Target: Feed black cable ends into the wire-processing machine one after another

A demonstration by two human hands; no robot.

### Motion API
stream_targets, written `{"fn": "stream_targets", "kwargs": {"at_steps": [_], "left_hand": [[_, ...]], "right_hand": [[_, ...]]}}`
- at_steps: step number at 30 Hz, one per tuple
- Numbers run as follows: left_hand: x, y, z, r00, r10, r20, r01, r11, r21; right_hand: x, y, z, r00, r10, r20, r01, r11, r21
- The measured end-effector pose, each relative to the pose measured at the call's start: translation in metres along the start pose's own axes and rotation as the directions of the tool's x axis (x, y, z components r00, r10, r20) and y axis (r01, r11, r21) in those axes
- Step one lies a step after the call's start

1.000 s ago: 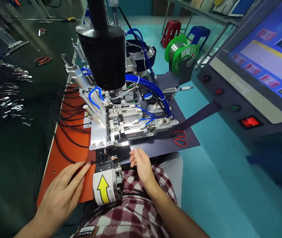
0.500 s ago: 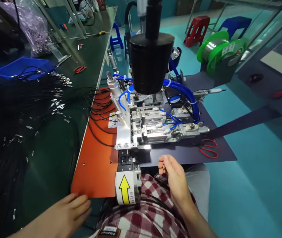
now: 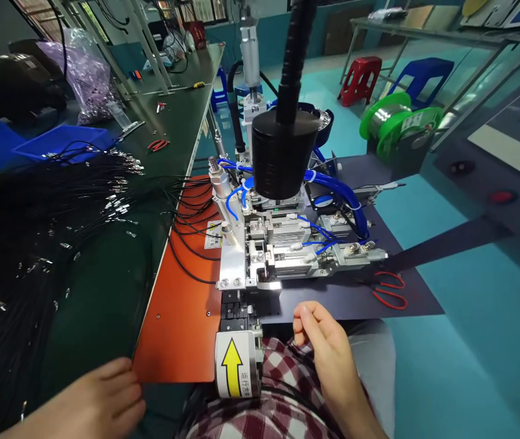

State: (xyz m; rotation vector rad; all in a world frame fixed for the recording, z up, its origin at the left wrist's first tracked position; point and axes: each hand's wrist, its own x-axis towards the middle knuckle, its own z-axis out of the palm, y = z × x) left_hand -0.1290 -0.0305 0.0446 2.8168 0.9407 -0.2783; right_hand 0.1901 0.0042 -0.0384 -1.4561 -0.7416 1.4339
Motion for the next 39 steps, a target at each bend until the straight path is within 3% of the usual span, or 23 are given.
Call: {"fn": "stream_targets", "kwargs": {"at_steps": [1,3,4,6,9,12,15,19,22,26,31,39], "left_hand": [[0.004,-0.007,-0.014,0.991,-0.035,-0.131,0.034,0.999,-0.013],[0.014,-0.019,-0.033,0.921,0.002,-0.389,0.004,1.0,0.014],[0.02,-0.021,-0.037,0.877,-0.132,-0.461,0.122,0.991,-0.05],[0.034,-0.018,-0.033,0.84,-0.257,-0.478,0.18,0.963,-0.2],[0.057,-0.003,-0.013,0.854,-0.323,-0.408,0.171,0.915,-0.365],[0.075,0.013,0.002,0.878,-0.334,-0.344,0.17,0.888,-0.428],[0.091,0.023,-0.001,0.903,-0.355,-0.243,0.187,0.832,-0.522],[0.113,0.029,-0.015,0.943,-0.329,-0.038,0.184,0.616,-0.766],[0.124,0.028,-0.018,0.941,-0.325,0.096,0.232,0.412,-0.881],[0.128,0.024,-0.006,0.93,-0.324,0.175,0.244,0.189,-0.951],[0.129,0.025,0.003,0.911,-0.338,0.235,0.232,-0.05,-0.971],[0.133,0.027,-0.001,0.916,-0.308,0.257,0.211,-0.173,-0.962]], "right_hand": [[-0.002,-0.002,0.002,1.0,-0.015,0.015,0.016,1.0,-0.021],[-0.007,-0.008,0.01,0.995,-0.038,0.093,0.043,0.998,-0.053],[-0.01,-0.012,0.014,0.987,-0.032,0.156,0.042,0.997,-0.06],[-0.017,-0.018,0.023,0.962,-0.028,0.273,0.041,0.998,-0.043],[-0.023,-0.023,0.033,0.921,-0.035,0.389,0.012,0.998,0.061],[-0.024,-0.023,0.039,0.937,0.014,0.349,-0.056,0.992,0.109],[-0.024,-0.021,0.043,0.95,0.024,0.313,-0.044,0.997,0.059],[-0.023,-0.02,0.04,0.942,-0.056,0.331,0.083,0.994,-0.068],[-0.02,-0.02,0.029,0.948,-0.012,0.318,0.042,0.995,-0.085],[-0.015,-0.02,0.019,0.962,0.043,0.269,-0.035,0.999,-0.037],[-0.013,-0.017,0.026,0.938,0.056,0.341,-0.097,0.99,0.105],[-0.009,-0.013,0.036,0.914,0.057,0.401,-0.177,0.946,0.27]]}}
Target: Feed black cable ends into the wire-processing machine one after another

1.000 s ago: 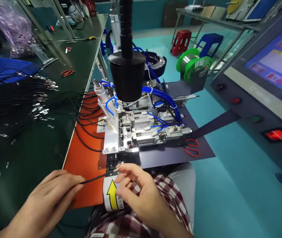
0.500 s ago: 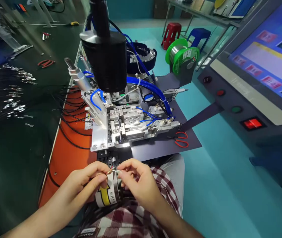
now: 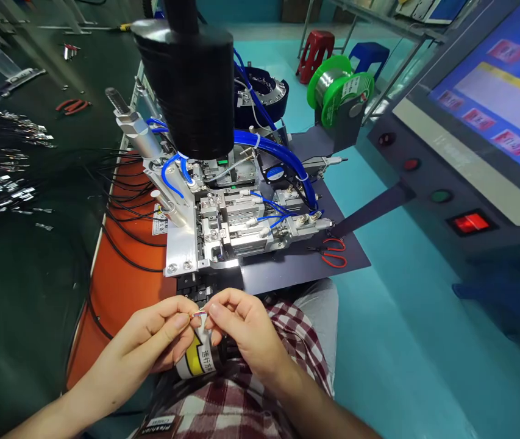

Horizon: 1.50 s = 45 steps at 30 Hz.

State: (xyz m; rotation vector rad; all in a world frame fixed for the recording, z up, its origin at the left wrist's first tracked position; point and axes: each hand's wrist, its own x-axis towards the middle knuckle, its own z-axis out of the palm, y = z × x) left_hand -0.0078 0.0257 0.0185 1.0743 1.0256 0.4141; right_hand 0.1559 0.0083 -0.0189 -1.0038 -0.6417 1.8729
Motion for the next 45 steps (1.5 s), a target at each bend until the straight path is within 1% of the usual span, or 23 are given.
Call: {"fn": "stream_targets", "kwargs": {"at_steps": [4,10,12,14,17,19,22,24,26,28,29,30,31,32,35,36,38,41,43,45], "left_hand": [[0.0,-0.004,-0.001,1.0,-0.009,-0.001,0.009,0.999,-0.031],[0.0,-0.007,-0.001,0.999,0.019,-0.029,-0.018,0.999,0.036],[-0.001,-0.007,-0.001,0.999,0.041,-0.028,-0.039,0.997,0.064],[-0.001,-0.006,0.0,0.997,0.065,-0.034,-0.062,0.993,0.099],[-0.001,-0.006,0.0,0.994,0.1,-0.048,-0.092,0.985,0.145],[-0.001,-0.006,0.0,0.993,0.107,-0.053,-0.098,0.983,0.154],[-0.002,-0.005,0.001,0.992,0.107,-0.067,-0.095,0.981,0.171],[-0.002,-0.005,0.001,0.99,0.119,-0.079,-0.101,0.973,0.209],[-0.002,-0.006,0.001,0.984,0.148,-0.102,-0.117,0.958,0.261],[-0.001,-0.008,0.001,0.974,0.181,-0.134,-0.134,0.944,0.301],[-0.001,-0.009,0.001,0.97,0.194,-0.148,-0.14,0.94,0.312],[-0.001,-0.01,0.001,0.967,0.199,-0.16,-0.14,0.938,0.318],[-0.001,-0.01,0.001,0.966,0.2,-0.166,-0.139,0.937,0.321],[-0.001,-0.011,0.001,0.966,0.2,-0.166,-0.138,0.936,0.324],[-0.001,-0.011,0.001,0.967,0.197,-0.161,-0.134,0.932,0.338],[-0.001,-0.011,0.002,0.968,0.197,-0.157,-0.135,0.932,0.337],[-0.001,-0.01,0.002,0.969,0.189,-0.158,-0.13,0.937,0.324],[-0.001,-0.009,0.002,0.97,0.179,-0.164,-0.126,0.948,0.294],[-0.002,-0.009,0.003,0.969,0.18,-0.17,-0.127,0.951,0.283],[-0.002,-0.009,0.003,0.966,0.184,-0.183,-0.126,0.949,0.29]], "right_hand": [[-0.001,0.001,0.001,1.0,0.02,-0.011,-0.019,1.0,0.024],[-0.002,0.003,-0.001,1.0,0.019,-0.009,-0.018,1.0,0.014],[-0.003,0.002,-0.002,1.0,0.002,-0.024,-0.002,1.0,-0.025],[-0.004,0.0,-0.001,0.997,-0.029,-0.066,0.023,0.996,-0.09],[-0.007,-0.002,0.0,0.986,-0.103,-0.132,0.074,0.975,-0.209],[-0.009,-0.002,0.0,0.975,-0.17,-0.145,0.123,0.949,-0.292],[-0.012,0.0,0.0,0.942,-0.311,-0.126,0.223,0.86,-0.459],[-0.015,0.002,-0.001,0.903,-0.42,-0.09,0.299,0.766,-0.569],[-0.019,0.005,-0.002,0.855,-0.517,-0.03,0.378,0.662,-0.647],[-0.022,0.008,-0.003,0.811,-0.583,0.052,0.447,0.559,-0.698],[-0.023,0.01,-0.003,0.796,-0.599,0.088,0.47,0.52,-0.713],[-0.023,0.012,-0.004,0.79,-0.604,0.105,0.48,0.502,-0.72],[-0.023,0.013,-0.005,0.793,-0.602,0.092,0.47,0.509,-0.721],[-0.022,0.014,-0.006,0.801,-0.597,0.049,0.446,0.539,-0.714],[-0.017,0.017,-0.006,0.833,-0.535,-0.138,0.33,0.682,-0.653],[-0.016,0.017,-0.005,0.842,-0.512,-0.173,0.303,0.712,-0.634],[-0.015,0.016,-0.003,0.86,-0.476,-0.182,0.278,0.737,-0.616],[-0.016,0.013,0.001,0.875,-0.458,-0.157,0.276,0.739,-0.615],[-0.019,0.012,0.004,0.873,-0.466,-0.146,0.286,0.73,-0.621],[-0.022,0.011,0.005,0.86,-0.497,-0.12,0.317,0.703,-0.637]]}}
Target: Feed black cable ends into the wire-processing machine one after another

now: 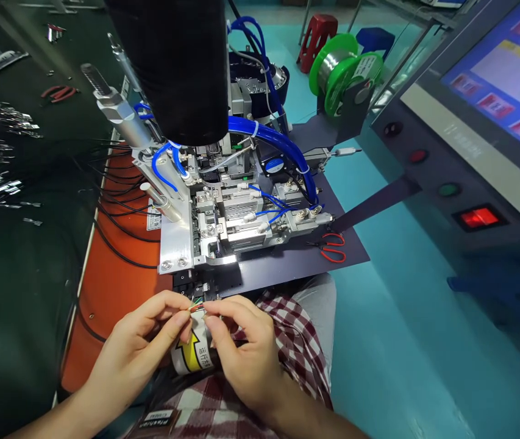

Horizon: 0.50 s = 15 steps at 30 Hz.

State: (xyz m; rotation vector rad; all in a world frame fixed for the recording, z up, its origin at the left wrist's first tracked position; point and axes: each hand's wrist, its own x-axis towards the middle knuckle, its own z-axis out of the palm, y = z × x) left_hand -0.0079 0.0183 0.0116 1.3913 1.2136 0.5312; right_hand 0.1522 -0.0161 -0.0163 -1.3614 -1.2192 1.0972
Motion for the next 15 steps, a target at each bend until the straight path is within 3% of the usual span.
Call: {"fn": "stream_targets", "kwargs": {"at_steps": [4,7,10,15], "left_hand": [[0.0,0.0,0.0,0.999,0.015,-0.035,-0.013,0.999,0.047],[0.0,-0.001,-0.001,0.999,0.041,-0.034,-0.039,0.997,0.068],[0.0,-0.001,-0.001,0.998,0.054,-0.027,-0.052,0.996,0.077],[-0.001,-0.001,-0.001,0.996,0.084,-0.008,-0.083,0.993,0.085]], "right_hand": [[-0.002,0.002,0.0,0.995,-0.097,0.032,0.097,0.995,-0.009],[0.001,0.005,0.002,0.995,0.09,0.037,-0.093,0.991,0.094],[0.008,0.005,0.003,0.954,0.279,0.109,-0.298,0.927,0.229],[0.015,-0.002,0.003,0.949,0.271,0.162,-0.306,0.913,0.27]]}}
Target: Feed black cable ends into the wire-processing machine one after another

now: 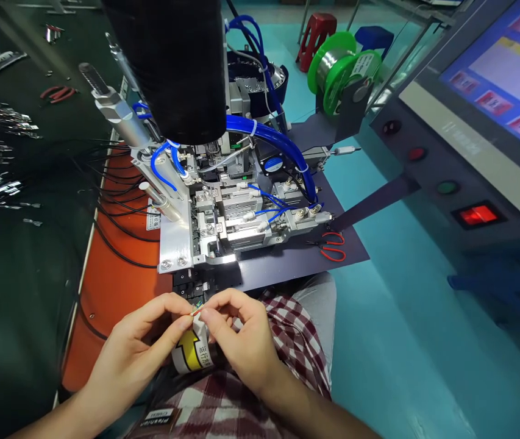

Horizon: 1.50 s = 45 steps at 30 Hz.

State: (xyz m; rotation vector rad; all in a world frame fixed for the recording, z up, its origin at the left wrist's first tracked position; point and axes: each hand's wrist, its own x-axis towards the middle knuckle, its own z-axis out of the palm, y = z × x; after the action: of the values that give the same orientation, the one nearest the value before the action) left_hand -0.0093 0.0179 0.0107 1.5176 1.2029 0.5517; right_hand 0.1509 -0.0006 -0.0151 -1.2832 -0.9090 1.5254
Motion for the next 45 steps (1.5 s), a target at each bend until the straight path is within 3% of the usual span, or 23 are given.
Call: {"fn": "stream_targets", "kwargs": {"at_steps": [6,16,22,28,33,37,42,45], "left_hand": [[0.002,0.0,0.001,0.998,0.005,-0.056,-0.01,0.996,-0.089],[0.0,0.006,0.004,0.958,-0.287,0.007,0.26,0.856,-0.447],[-0.001,-0.004,0.005,0.96,-0.277,-0.036,0.216,0.819,-0.531],[-0.001,-0.009,0.007,0.958,-0.285,0.01,0.237,0.778,-0.582],[0.004,-0.006,0.003,0.962,-0.259,0.091,0.268,0.812,-0.519],[0.008,-0.004,0.002,0.984,-0.178,0.022,0.168,0.874,-0.456],[0.005,-0.003,0.001,0.993,-0.11,-0.045,0.09,0.943,-0.32],[0.002,-0.001,0.0,0.998,-0.053,-0.039,0.044,0.978,-0.203]], "right_hand": [[-0.004,0.0,0.009,0.983,-0.183,-0.011,0.181,0.979,-0.096],[-0.006,0.002,0.015,0.962,-0.272,0.015,0.27,0.945,-0.183],[-0.005,0.004,0.014,0.937,-0.348,0.012,0.342,0.914,-0.218],[-0.004,0.011,0.017,0.909,-0.416,0.021,0.409,0.883,-0.23],[-0.004,0.015,0.015,0.888,-0.46,0.014,0.445,0.85,-0.283],[-0.005,0.019,0.014,0.87,-0.493,0.012,0.469,0.82,-0.329],[-0.002,0.013,0.003,0.922,-0.373,0.101,0.384,0.863,-0.326],[0.0,0.003,-0.009,0.954,-0.288,0.084,0.3,0.913,-0.276]]}}
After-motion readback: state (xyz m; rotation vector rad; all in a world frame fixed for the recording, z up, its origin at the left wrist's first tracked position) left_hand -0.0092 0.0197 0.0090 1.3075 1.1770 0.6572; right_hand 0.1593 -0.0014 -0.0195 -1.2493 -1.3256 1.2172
